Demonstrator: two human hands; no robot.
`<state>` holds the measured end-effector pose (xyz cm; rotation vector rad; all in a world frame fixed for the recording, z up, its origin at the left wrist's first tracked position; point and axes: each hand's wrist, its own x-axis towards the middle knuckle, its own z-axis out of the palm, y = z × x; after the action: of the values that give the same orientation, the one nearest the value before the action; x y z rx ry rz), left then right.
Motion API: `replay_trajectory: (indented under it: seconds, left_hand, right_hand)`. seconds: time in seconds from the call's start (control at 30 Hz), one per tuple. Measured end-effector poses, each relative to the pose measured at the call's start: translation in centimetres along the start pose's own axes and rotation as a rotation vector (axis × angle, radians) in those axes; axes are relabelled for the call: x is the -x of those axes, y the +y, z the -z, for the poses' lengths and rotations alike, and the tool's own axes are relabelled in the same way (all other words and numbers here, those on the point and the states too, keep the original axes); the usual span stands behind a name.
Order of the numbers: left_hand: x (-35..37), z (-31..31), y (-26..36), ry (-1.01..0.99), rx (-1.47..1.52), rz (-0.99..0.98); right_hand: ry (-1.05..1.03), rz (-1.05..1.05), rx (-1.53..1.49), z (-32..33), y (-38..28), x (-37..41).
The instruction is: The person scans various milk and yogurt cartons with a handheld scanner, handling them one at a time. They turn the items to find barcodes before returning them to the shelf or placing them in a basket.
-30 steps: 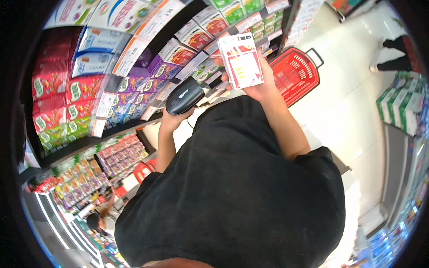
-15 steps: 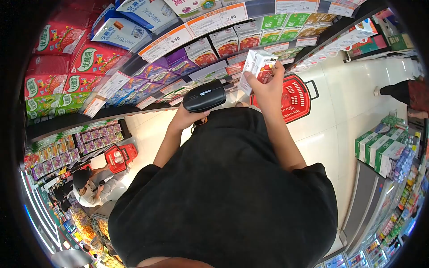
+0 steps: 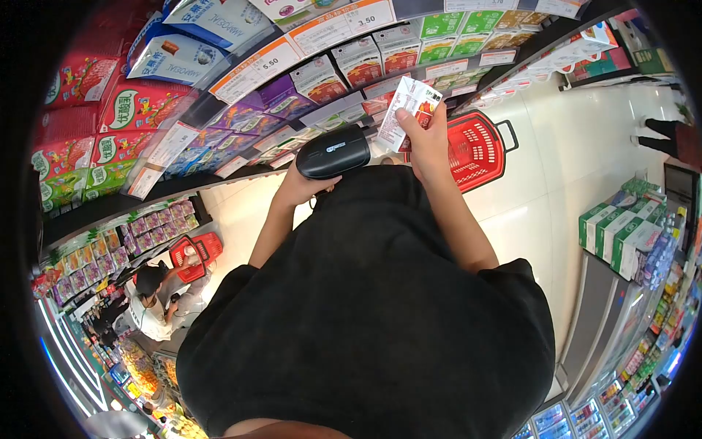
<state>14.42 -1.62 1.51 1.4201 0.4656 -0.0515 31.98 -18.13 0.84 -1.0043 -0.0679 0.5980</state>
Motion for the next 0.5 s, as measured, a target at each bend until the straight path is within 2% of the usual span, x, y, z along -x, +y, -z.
replay_trajectory:
  seconds: [0.03, 0.07, 0.1, 0.13, 0.2, 0.23, 0.3, 0.33, 0.37, 0.43, 0.5]
  left_hand:
    - [-0.2, 0.0, -0.4, 0.006, -0.026, -0.057]
    - [-0.3, -0.1, -0.6, 0.012, -0.051, -0.115]
    - [-0.4, -0.1, -0.5, 0.007, -0.055, -0.115]
    - [-0.5, -0.2, -0.4, -0.002, -0.043, -0.093]
    - [-0.8, -0.3, -0.2, -0.017, -0.035, -0.072]
    - [-0.8, -0.2, -0.2, -0.014, -0.038, -0.072]
    - [-0.8, -0.1, 0.0, -0.01, -0.046, -0.072]
    - [-0.8, 0.0, 0.2, -0.015, -0.042, -0.068]
    - [-0.7, 0.1, 0.3, -0.019, -0.037, -0.065]
    - [-0.7, 0.3, 0.3, -0.02, -0.056, -0.064]
    - [-0.6, 0.5, 0.3, -0.015, -0.074, -0.064]
  right_hand:
    - [0.005, 0.001, -0.003, 0.1, 0.1, 0.1]
    - [0.024, 0.09, 0.097, 0.1, 0.1, 0.2]
    - [0.043, 0.179, 0.199, 0.1, 0.1, 0.2]
    - [0.048, 0.182, 0.196, 0.5, 0.1, 0.1]
    - [0.091, -0.036, -0.06, 1.7, 0.2, -0.4]
    - [0.095, -0.033, -0.063, 2.1, 0.1, -0.5]
    - [-0.105, -0.24, -0.643, 2.9, 0.0, -0.8]
    - [-0.383, -0.322, -0.837, 4.0, 0.4, -2.0]
    - [-0.384, -0.321, -0.84, 5.1, 1.0, -2.1]
    - [-0.199, -0.291, -0.62, 4.4, -0.3, -1.5]
    - [-0.134, -0.315, -0.678, 3.1, -1.5, -0.8]
